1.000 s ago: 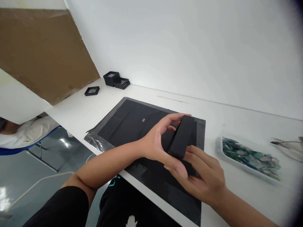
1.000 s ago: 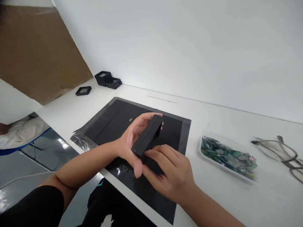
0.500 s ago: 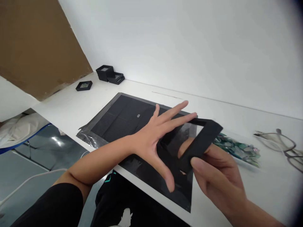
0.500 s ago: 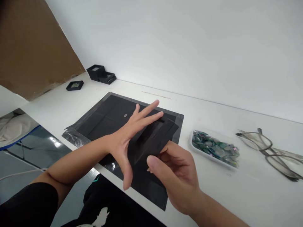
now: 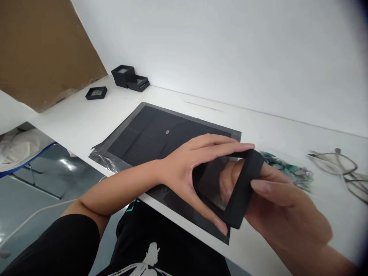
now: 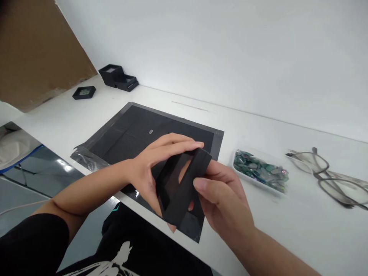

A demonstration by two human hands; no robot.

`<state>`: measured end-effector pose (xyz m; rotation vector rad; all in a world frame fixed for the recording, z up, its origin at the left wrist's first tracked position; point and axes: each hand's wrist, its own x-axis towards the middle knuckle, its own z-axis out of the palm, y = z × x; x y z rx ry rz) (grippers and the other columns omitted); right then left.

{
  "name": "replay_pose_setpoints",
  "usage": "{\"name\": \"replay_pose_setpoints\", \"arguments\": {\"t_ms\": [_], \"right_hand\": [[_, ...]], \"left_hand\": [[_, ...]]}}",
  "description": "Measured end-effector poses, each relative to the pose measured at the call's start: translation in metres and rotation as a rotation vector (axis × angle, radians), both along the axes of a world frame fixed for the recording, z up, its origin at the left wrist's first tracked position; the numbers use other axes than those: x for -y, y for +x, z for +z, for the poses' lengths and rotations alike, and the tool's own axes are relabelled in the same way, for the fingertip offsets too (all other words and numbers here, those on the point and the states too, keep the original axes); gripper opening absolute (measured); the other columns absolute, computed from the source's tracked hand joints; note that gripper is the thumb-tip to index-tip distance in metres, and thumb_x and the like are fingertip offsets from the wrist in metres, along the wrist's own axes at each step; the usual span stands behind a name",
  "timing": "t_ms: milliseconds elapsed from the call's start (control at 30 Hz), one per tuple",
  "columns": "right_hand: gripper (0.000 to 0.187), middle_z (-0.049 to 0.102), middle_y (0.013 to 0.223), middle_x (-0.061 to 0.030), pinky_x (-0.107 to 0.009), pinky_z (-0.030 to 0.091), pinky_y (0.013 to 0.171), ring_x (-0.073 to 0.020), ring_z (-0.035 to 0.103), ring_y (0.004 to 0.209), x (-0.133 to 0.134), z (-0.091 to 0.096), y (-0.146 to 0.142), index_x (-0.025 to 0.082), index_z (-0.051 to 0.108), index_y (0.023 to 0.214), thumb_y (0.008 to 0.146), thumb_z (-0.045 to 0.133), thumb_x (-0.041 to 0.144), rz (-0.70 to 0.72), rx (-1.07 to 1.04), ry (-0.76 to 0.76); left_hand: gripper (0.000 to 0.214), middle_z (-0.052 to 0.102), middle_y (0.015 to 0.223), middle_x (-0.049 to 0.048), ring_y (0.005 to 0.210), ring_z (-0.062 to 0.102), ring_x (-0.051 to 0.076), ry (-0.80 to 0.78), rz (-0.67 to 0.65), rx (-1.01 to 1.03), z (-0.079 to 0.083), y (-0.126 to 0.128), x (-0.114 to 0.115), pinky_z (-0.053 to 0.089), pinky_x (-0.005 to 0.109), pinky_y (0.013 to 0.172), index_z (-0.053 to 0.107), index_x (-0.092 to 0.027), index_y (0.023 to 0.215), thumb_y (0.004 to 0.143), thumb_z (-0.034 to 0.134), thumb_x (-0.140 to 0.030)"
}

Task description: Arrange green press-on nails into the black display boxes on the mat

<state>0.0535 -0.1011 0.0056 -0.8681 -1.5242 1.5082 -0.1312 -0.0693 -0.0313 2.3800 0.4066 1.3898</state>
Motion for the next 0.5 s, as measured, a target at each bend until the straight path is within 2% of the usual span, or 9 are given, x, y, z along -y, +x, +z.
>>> {"name": "replay_pose_setpoints", "arguments": {"t_ms": [100,267,367,500], "right_hand": [[0.031,0.059,0.050,-0.0020,-0.028,0.046,0.037,-0.0170,0.055,0.042,0.001,-0.005,-0.001,0.022,0.068,0.059,0.075,0.075,0.048,0.010,-0.087,-0.051],[0.030,0.061,0.053,-0.0022,-0.027,0.049,0.042,-0.0164,0.057,0.047,0.000,-0.015,0.001,0.021,0.070,0.066,0.078,0.076,0.047,0.005,-0.117,0.008],[0.026,0.063,0.057,-0.0021,-0.028,0.053,0.045,-0.0166,0.060,0.051,0.000,-0.015,0.001,0.022,0.071,0.070,0.080,0.076,0.046,0.010,-0.116,-0.021],[0.013,0.066,0.061,-0.0004,-0.025,0.056,0.049,-0.0143,0.062,0.052,0.008,-0.011,-0.002,0.025,0.075,0.078,0.081,0.075,0.037,-0.037,-0.131,-0.060]], "left_hand": [[0.111,0.060,0.132,0.0093,0.119,0.060,0.028,0.011,0.024,-0.021,0.000,-0.001,0.001,0.051,0.040,0.108,0.039,-0.025,0.149,0.059,0.077,-0.078],[0.111,0.059,0.132,0.0088,0.119,0.061,0.029,0.029,0.053,-0.033,-0.001,-0.002,-0.001,0.053,0.041,0.106,0.038,-0.025,0.151,0.060,0.075,-0.078],[0.109,0.059,0.130,0.0095,0.117,0.062,0.028,0.065,0.053,-0.047,0.000,-0.003,-0.003,0.054,0.040,0.104,0.039,-0.023,0.150,0.062,0.075,-0.077],[0.109,0.059,0.132,0.0101,0.119,0.061,0.028,0.088,0.026,-0.056,0.002,-0.004,-0.004,0.054,0.039,0.105,0.039,-0.021,0.150,0.063,0.076,-0.075]]}}
